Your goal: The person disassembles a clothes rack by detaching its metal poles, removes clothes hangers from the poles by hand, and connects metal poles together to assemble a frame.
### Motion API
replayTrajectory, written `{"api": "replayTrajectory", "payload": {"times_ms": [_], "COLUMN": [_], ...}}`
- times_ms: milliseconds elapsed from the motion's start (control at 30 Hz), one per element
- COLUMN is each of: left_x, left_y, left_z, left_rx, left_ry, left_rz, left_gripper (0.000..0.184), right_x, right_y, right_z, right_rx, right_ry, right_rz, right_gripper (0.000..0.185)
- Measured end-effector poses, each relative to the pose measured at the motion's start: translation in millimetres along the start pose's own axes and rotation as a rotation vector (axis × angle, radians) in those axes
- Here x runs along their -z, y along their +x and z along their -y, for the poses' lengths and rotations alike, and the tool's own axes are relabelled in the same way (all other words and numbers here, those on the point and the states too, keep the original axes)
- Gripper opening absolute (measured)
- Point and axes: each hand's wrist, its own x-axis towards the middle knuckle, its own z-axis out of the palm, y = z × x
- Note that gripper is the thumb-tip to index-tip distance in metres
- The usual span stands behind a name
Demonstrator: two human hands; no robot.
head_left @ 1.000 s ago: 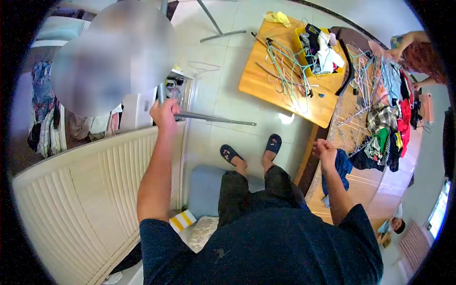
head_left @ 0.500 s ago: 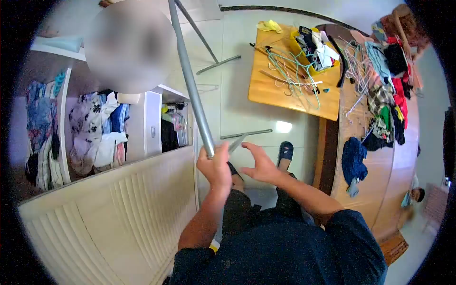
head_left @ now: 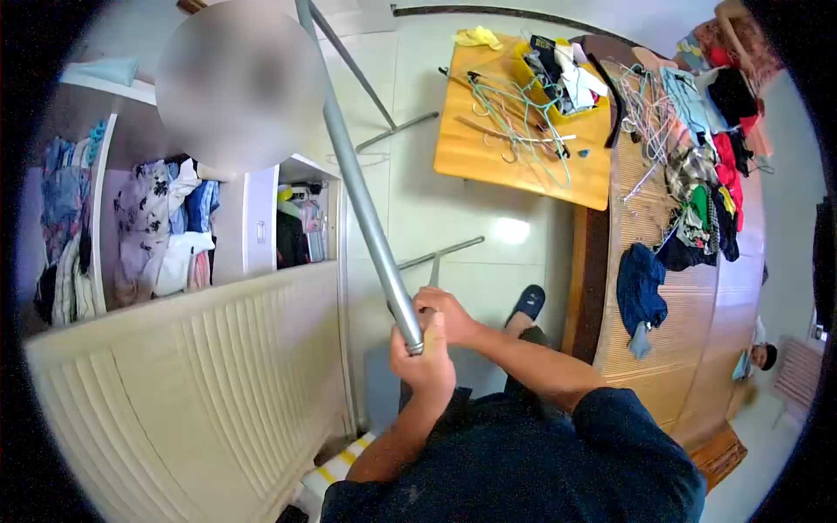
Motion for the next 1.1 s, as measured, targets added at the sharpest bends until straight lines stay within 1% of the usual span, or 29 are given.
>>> {"api": "replayTrajectory", "payload": {"times_ms": [33,100,133,200,233,300,333,367,433,500,567,600,633,700,733,767,800,833,867,900,933,967,1000,1033,1100], "left_x": [-2.9,-6.4,-7.6,-13.4,-16.4,-24.5,-26.7,-28.5,-30.4,-25.8,-19.9,-19.9,-14.7,-3.0,2.4,8.5,11.3,13.4,20.5,23.6,25.4,25.6,22.4,24.7,29.4], "left_y": [-12.7,-36.9,-52.9,-75.1,-84.7,-102.7,-108.3,-111.8,-111.5,-106.3,-100.1,-98.5,-94.6,-85.6,-77.3,-69.6,-65.1,-60.6,-51.6,-46.2,-42.5,-39.0,-34.4,-28.8,-15.6], "left_z": [0.1,2.0,1.8,-2.8,-2.7,-3.1,-7.2,-13.5,-25.2,-9.1,-5.1,-11.6,-6.6,-5.4,-5.2,-7.7,-16.9,-25.2,-18.3,-24.1,-31.6,-36.2,-35.3,-37.0,-49.0], "left_rx": [0.035,0.015,0.013,0.042,0.035,0.008,0.051,0.05,0.024,0.037,0.013,0.076,0.088,0.043,-0.087,-0.213,-0.201,-0.191,-0.323,-0.334,-0.268,-0.201,-0.342,-0.349,-0.727], "left_ry": [-0.005,0.063,0.065,0.225,0.225,0.184,0.197,0.191,0.171,0.146,0.088,-0.04,-0.002,0.004,0.12,0.233,0.243,0.252,0.352,0.353,0.279,0.204,0.15,0.151,0.422], "left_rz": [-0.034,-0.057,-0.073,-0.087,-0.094,-0.101,-0.105,-0.112,-0.062,-0.057,0.035,0.08,0.13,0.325,0.385,0.439,0.46,0.482,0.521,0.528,0.526,0.523,0.447,0.457,0.49], "left_gripper": [0.018,0.017,0.017,0.016,0.016,0.017,0.017,0.017,0.019,0.022,0.022,0.02,0.019,0.02,0.022,0.033,0.041,0.049,0.068,0.068,0.074,0.081,0.088,0.088,0.086], "right_x": [4.7,10.8,15.4,29.3,35.2,46.8,51.9,55.5,58.8,60.4,58.3,55.9,55.3,48.8,49.2,46.2,42.8,30.3,25.5,25.5,26.4,28.2,29.6,29.5,28.6], "right_y": [-9.0,-27.5,-40.8,-55.3,-61.1,-74.0,-78.2,-80.8,-81.6,-80.3,-78.9,-76.4,-76.2,-79.2,-79.6,-78.7,-79.8,-79.1,-85.5,-82.6,-80.1,-80.6,-79.3,-78.3,-79.3], "right_z": [9.5,7.5,6.4,7.8,11.3,18.4,23.6,25.9,26.9,25.6,24.0,24.5,13.2,-6.1,-5.3,-4.5,19.1,3.0,-11.3,-7.6,-4.2,-0.4,6.1,8.7,12.6], "right_rx": [-0.084,0.06,0.064,0.055,0.064,0.123,0.109,0.113,0.001,0.039,-0.017,-0.034,0.034,0.027,0.066,0.105,-0.163,-0.337,-0.186,-0.036,-0.03,-0.085,-0.141,-0.139,-0.22], "right_ry": [0.064,0.018,0.025,0.002,0.005,0.035,0.031,0.028,0.029,-0.007,0.005,-0.044,-0.074,-0.152,-0.17,-0.19,-0.137,0.307,0.062,-0.183,-0.183,-0.151,-0.118,-0.119,-0.116], "right_rz": [0.035,0.025,0.038,0.172,0.175,0.172,0.172,0.18,0.193,0.195,0.175,0.145,0.158,0.142,0.181,0.22,0.143,0.13,0.102,0.068,0.056,0.012,-0.031,-0.043,-0.072], "right_gripper": [0.031,0.03,0.03,0.029,0.029,0.008,0.008,0.008,0.026,0.027,0.028,0.028,0.026,0.025,0.026,0.027,0.028,0.03,0.029,0.029,0.029,0.03,0.031,0.031,0.032]}}
